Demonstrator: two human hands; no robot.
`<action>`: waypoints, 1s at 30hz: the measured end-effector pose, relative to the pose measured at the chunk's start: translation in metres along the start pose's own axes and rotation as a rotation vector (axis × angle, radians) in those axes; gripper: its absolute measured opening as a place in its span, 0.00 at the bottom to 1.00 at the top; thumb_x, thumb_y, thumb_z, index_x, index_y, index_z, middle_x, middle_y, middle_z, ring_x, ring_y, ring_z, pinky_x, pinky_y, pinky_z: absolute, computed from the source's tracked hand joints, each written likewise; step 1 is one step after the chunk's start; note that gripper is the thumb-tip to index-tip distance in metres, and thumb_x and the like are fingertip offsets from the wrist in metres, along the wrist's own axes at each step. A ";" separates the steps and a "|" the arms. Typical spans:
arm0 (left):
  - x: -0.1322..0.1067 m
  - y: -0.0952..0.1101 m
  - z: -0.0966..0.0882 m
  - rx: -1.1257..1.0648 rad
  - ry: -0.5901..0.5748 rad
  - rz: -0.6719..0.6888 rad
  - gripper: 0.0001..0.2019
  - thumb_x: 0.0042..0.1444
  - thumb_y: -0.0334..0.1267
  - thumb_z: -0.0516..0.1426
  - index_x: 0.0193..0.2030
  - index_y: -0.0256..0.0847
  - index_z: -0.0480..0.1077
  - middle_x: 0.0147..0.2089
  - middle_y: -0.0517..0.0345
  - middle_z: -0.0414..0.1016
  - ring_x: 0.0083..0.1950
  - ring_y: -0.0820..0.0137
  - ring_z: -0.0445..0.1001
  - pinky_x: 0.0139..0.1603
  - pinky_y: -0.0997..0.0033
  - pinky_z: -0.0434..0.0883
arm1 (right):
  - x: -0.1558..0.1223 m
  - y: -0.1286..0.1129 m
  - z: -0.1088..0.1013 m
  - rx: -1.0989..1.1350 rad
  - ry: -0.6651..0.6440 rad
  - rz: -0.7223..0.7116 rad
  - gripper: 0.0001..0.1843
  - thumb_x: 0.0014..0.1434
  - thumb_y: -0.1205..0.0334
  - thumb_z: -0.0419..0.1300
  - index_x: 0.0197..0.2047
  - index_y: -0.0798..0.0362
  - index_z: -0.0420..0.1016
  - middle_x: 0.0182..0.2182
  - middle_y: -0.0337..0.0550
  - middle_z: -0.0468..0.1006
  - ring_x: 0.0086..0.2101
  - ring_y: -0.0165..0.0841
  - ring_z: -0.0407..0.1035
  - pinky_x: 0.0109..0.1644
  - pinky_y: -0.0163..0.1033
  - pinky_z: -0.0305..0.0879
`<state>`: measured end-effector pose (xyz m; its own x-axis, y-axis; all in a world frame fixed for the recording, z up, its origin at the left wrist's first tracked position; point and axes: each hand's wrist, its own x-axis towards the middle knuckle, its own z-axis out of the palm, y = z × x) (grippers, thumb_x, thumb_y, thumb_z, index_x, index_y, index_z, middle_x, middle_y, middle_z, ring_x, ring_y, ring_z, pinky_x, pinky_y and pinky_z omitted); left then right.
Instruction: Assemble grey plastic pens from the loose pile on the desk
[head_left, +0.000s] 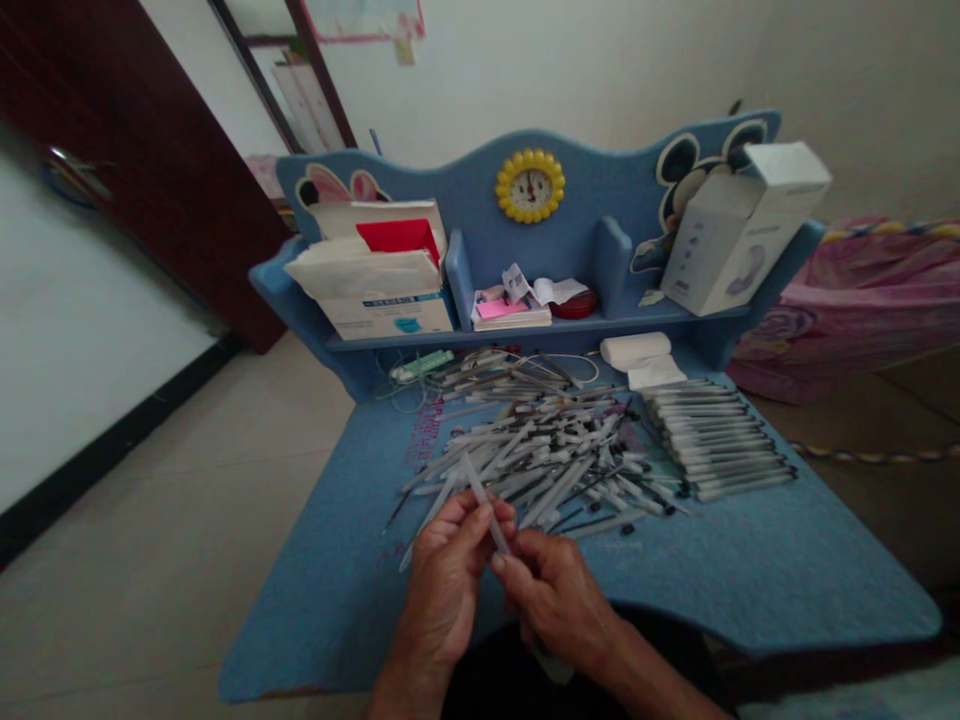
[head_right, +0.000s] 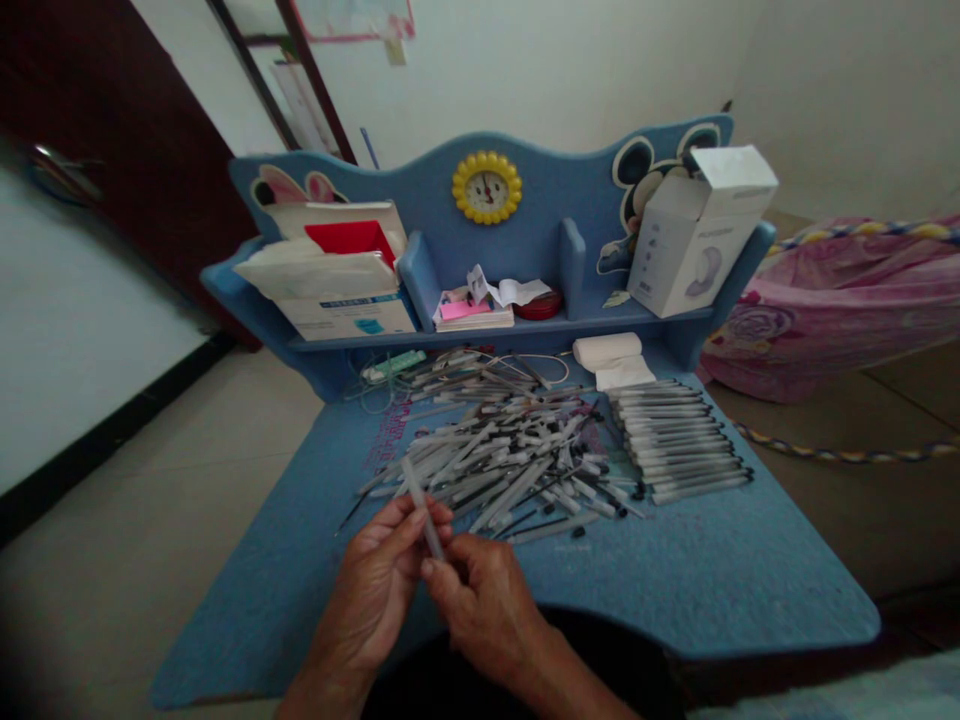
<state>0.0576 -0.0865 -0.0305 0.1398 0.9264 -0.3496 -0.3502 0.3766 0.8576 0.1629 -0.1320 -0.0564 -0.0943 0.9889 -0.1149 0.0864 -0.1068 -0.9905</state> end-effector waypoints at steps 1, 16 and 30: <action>0.002 0.003 0.000 -0.041 0.010 -0.017 0.09 0.45 0.36 0.61 0.33 0.35 0.70 0.30 0.55 0.75 0.29 0.72 0.73 0.31 0.75 0.70 | 0.000 -0.002 0.002 -0.022 -0.017 0.010 0.15 0.59 0.57 0.49 0.24 0.55 0.63 0.15 0.33 0.64 0.14 0.22 0.58 0.17 0.26 0.50; 0.032 0.025 0.017 -0.371 0.077 0.065 0.04 0.51 0.30 0.55 0.27 0.34 0.66 0.19 0.64 0.62 0.15 0.81 0.58 0.13 0.84 0.56 | 0.013 -0.030 0.018 -0.272 0.114 -0.079 0.18 0.63 0.60 0.43 0.24 0.53 0.63 0.12 0.32 0.62 0.15 0.24 0.57 0.21 0.29 0.50; 0.095 0.079 -0.046 0.873 0.204 0.362 0.13 0.50 0.46 0.51 0.26 0.37 0.66 0.21 0.61 0.67 0.18 0.76 0.64 0.19 0.77 0.63 | -0.007 0.009 -0.053 -0.690 0.285 -0.110 0.18 0.62 0.52 0.46 0.29 0.51 0.70 0.19 0.38 0.71 0.22 0.30 0.65 0.27 0.33 0.54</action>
<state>0.0005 0.0311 -0.0128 -0.0333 0.9994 0.0024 0.4829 0.0140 0.8756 0.2166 -0.1345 -0.0605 0.1142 0.9886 0.0986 0.7019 -0.0101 -0.7122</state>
